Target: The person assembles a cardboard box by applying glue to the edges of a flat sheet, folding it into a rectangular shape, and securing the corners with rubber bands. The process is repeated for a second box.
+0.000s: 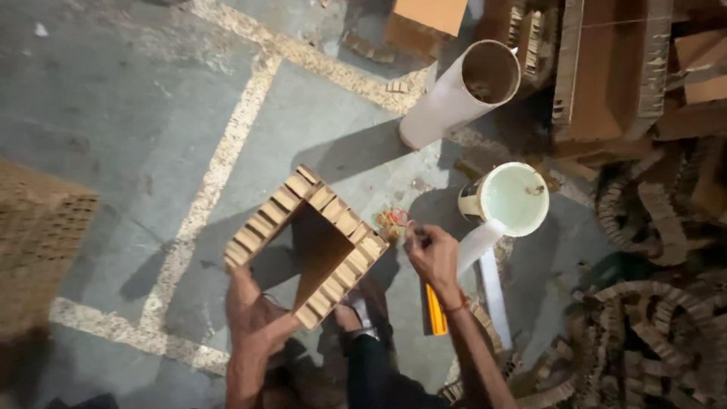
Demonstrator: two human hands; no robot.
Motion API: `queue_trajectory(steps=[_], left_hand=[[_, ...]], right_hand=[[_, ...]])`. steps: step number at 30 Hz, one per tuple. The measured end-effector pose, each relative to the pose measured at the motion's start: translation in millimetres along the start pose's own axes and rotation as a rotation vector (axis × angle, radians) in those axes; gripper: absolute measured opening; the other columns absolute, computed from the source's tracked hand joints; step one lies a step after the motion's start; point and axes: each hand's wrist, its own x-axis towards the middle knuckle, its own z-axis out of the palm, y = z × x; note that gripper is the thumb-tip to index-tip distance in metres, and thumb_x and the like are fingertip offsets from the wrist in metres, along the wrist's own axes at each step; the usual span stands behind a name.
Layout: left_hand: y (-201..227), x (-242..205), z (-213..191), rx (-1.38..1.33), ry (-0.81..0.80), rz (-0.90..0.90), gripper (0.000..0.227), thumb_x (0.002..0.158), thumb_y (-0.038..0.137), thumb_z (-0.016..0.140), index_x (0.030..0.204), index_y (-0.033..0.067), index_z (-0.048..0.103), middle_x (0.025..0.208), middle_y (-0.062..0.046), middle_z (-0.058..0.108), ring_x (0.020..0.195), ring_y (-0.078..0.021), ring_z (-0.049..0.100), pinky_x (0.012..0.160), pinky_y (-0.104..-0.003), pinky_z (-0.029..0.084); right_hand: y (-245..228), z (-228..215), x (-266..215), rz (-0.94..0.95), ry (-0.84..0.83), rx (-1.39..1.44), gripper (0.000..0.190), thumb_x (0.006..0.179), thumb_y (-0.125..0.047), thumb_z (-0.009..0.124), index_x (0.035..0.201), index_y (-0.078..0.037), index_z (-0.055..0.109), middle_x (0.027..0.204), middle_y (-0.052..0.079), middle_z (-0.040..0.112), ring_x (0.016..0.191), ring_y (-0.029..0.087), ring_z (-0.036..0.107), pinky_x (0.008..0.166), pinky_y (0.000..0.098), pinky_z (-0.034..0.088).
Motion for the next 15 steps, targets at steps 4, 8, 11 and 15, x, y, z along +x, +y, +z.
queue_trajectory(steps=[4,8,11,15], left_hand=[[11.1,3.4,0.6,-0.042,0.042,0.156,0.112,0.050,0.027,0.099,0.143,0.0029,0.043,0.131,-0.016,0.059,0.121,-0.0261,0.060,0.100,-0.038,0.050],[-13.5,19.3,-4.4,-0.146,0.025,0.351,0.138,0.041,0.023,0.101,0.153,0.0015,0.024,0.142,-0.020,0.052,0.131,-0.0333,0.052,0.110,-0.040,0.043],[-25.3,8.0,5.4,-0.193,0.113,0.571,0.135,0.051,0.023,0.103,0.156,0.0064,0.020,0.147,-0.021,0.049,0.138,-0.0358,0.050,0.119,-0.042,0.043],[-10.6,0.9,-10.5,-0.097,0.080,0.433,0.138,0.044,0.019,0.103,0.156,0.0103,0.022,0.152,-0.022,0.042,0.143,-0.0394,0.042,0.121,-0.047,0.040]], right_hand=[[-25.2,-6.4,1.9,-0.158,0.114,0.255,0.019,0.090,-0.015,0.075,0.096,0.003,0.077,0.082,0.009,0.078,0.072,0.011,0.072,0.064,0.0247,0.059],[-101.6,-71.9,-21.4,-0.114,0.038,0.501,0.015,0.094,-0.008,0.069,0.106,0.000,0.073,0.094,0.008,0.076,0.081,0.012,0.075,0.072,0.0288,0.065],[-183.7,-112.4,-45.9,-0.484,0.022,0.516,0.009,0.103,-0.003,0.064,0.110,0.000,0.070,0.103,0.011,0.075,0.088,0.016,0.072,0.082,0.0306,0.061],[-271.9,-96.8,-71.0,-0.936,-0.098,0.228,0.012,0.091,0.004,0.067,0.103,0.001,0.068,0.110,0.014,0.074,0.102,0.021,0.072,0.090,0.0360,0.058]])
